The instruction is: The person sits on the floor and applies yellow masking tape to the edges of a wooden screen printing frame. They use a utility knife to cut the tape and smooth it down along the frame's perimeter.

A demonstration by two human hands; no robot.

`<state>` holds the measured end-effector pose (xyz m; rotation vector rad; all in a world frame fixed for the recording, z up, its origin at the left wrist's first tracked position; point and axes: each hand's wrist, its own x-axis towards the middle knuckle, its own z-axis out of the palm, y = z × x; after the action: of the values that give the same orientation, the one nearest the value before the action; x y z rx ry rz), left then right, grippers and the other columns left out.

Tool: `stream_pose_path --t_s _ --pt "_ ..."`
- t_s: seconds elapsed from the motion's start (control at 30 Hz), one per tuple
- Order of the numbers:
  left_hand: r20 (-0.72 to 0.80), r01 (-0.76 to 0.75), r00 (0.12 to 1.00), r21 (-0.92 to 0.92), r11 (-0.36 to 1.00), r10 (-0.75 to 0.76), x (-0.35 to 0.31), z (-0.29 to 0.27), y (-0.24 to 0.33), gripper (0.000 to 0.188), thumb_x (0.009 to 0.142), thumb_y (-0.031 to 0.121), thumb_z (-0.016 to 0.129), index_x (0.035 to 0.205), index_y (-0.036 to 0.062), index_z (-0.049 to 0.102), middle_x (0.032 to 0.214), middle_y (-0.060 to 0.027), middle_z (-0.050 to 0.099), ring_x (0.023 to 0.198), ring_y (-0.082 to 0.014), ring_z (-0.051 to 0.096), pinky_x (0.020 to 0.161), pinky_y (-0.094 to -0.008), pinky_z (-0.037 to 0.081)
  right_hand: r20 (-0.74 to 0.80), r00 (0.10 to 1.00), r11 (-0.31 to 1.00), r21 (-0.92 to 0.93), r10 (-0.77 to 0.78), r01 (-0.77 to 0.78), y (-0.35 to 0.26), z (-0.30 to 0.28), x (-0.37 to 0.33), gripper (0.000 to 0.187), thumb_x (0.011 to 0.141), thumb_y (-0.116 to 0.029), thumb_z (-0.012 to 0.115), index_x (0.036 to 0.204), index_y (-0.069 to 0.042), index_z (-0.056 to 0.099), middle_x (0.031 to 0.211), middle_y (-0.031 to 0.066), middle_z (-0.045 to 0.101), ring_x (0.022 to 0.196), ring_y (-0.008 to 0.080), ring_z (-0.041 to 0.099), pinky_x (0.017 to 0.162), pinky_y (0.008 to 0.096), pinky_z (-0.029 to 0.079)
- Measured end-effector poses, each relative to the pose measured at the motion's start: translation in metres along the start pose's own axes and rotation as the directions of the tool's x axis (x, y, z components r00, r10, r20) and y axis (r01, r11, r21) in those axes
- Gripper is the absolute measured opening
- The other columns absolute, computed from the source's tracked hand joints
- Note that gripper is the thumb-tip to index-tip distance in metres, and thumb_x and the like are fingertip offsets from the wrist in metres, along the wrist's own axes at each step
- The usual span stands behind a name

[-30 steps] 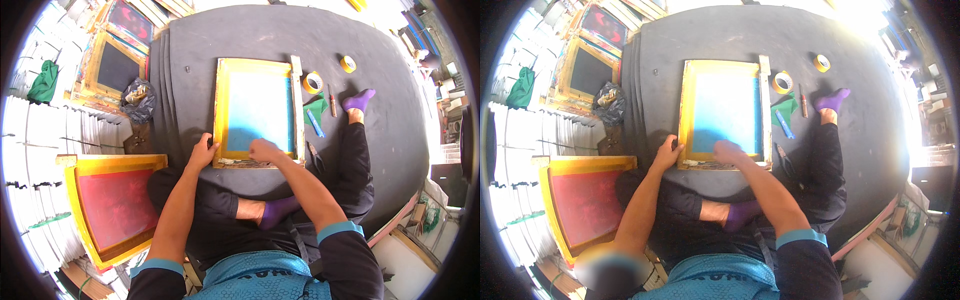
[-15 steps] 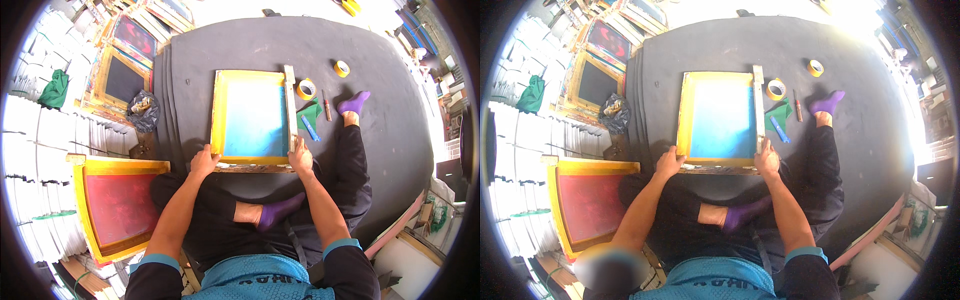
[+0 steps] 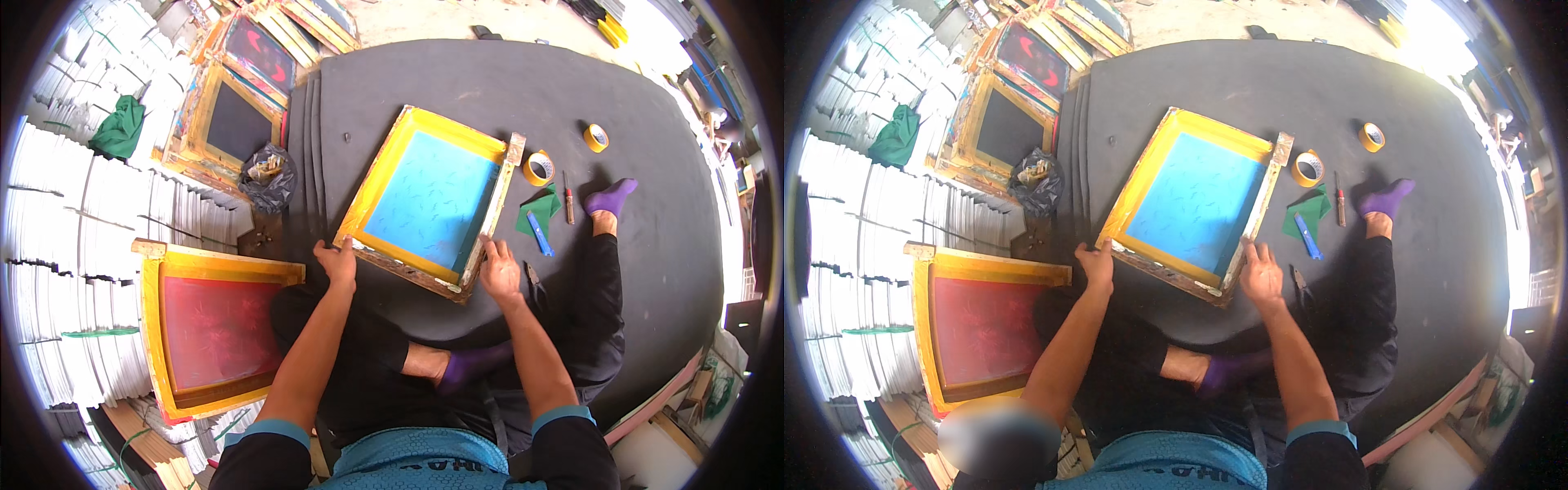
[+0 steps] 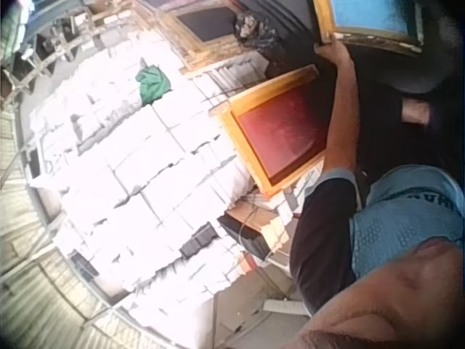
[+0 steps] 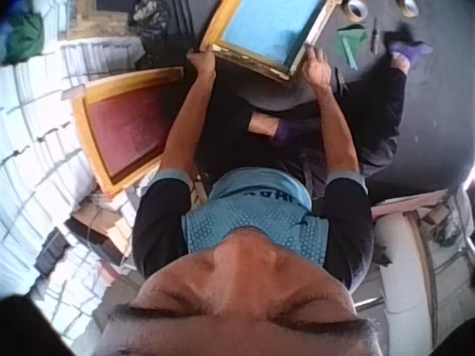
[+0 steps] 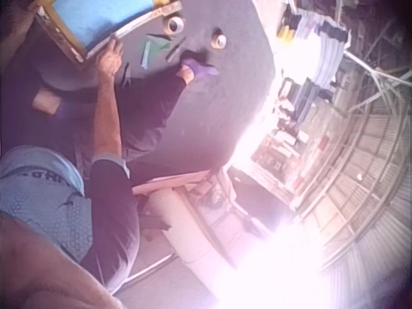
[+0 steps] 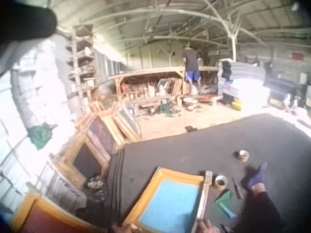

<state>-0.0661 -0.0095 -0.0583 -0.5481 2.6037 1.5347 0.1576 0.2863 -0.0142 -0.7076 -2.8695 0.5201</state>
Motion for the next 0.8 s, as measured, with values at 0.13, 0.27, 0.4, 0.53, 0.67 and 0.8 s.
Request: stream_pose_path --t_s 0.13,0.27,0.4,0.53,0.67,0.8 --pt "0.475 0.450 0.801 -0.077 0.890 -0.364 -0.047 -0.006 0.022 0.073 0.099 0.036 0.075 0.146 0.0024 0.030 0.112 -0.0157 0.059 0.082 -0.0220 0.069 0.064 -0.0356 0.056 0.220 0.943 0.910 -0.278 -0.251 0.307 0.010 -0.027 0.029 0.069 0.088 -0.004 0.062 0.152 -0.028 0.056 0.163 0.0084 0.045 0.119 0.0321 0.063 0.092 0.0452 0.061" --pt "0.514 0.417 0.799 -0.098 0.904 -0.313 -0.058 0.000 0.029 0.065 0.101 0.035 0.071 0.141 0.0028 0.030 0.113 -0.0153 0.061 0.080 -0.0219 0.070 0.067 -0.0344 0.055 0.453 0.828 0.789 -0.349 -0.330 0.506 0.035 -0.020 0.059 0.052 0.096 -0.012 0.060 0.145 -0.027 0.061 0.161 0.0036 0.048 0.131 0.0274 0.061 0.093 0.0426 0.061" --pt "0.457 0.363 0.856 -0.198 0.911 -0.241 -0.044 -0.003 0.027 0.066 0.100 0.031 0.074 0.145 -0.0013 0.037 0.113 -0.0130 0.064 0.083 -0.0199 0.069 0.070 -0.0351 0.055 0.494 0.804 0.792 -0.319 -0.331 0.521 0.022 -0.014 0.062 0.042 0.100 -0.017 0.057 0.141 -0.026 0.063 0.157 0.0033 0.052 0.135 0.0270 0.061 0.096 0.0430 0.061" --pt "0.290 0.254 0.947 -0.409 0.876 -0.139 0.002 -0.010 0.009 0.066 0.098 0.027 0.076 0.149 -0.0031 0.045 0.104 -0.0097 0.067 0.094 -0.0164 0.068 0.077 -0.0308 0.053 0.410 0.843 0.836 -0.270 -0.349 0.477 -0.033 0.004 0.052 0.040 0.101 -0.021 0.057 0.140 -0.024 0.062 0.149 0.0046 0.057 0.136 0.0308 0.059 0.095 0.0450 0.061" --pt "0.156 0.048 0.987 -0.491 0.870 0.033 0.014 -0.008 0.018 0.077 0.093 0.023 0.081 0.152 -0.0064 0.042 0.137 -0.0220 0.062 0.125 -0.0290 0.061 0.105 -0.0394 0.049 0.324 0.883 0.861 -0.271 -0.339 0.430 -0.086 0.031 0.042 0.044 0.099 -0.026 0.063 0.142 -0.022 0.060 0.138 0.0048 0.060 0.129 0.0324 0.061 0.091 0.0478 0.061" --pt "0.149 -0.086 0.986 0.044 0.995 0.079 0.019 -0.014 -0.015 0.091 0.085 0.030 0.087 0.153 -0.0073 0.040 0.146 -0.0272 0.053 0.134 -0.0400 0.056 0.112 -0.0471 0.046 0.360 0.870 0.890 -0.181 -0.337 0.420 -0.124 0.039 0.036 0.055 0.093 -0.033 0.075 0.144 -0.022 0.058 0.130 0.0053 0.059 0.118 0.0296 0.063 0.089 0.0473 0.061"
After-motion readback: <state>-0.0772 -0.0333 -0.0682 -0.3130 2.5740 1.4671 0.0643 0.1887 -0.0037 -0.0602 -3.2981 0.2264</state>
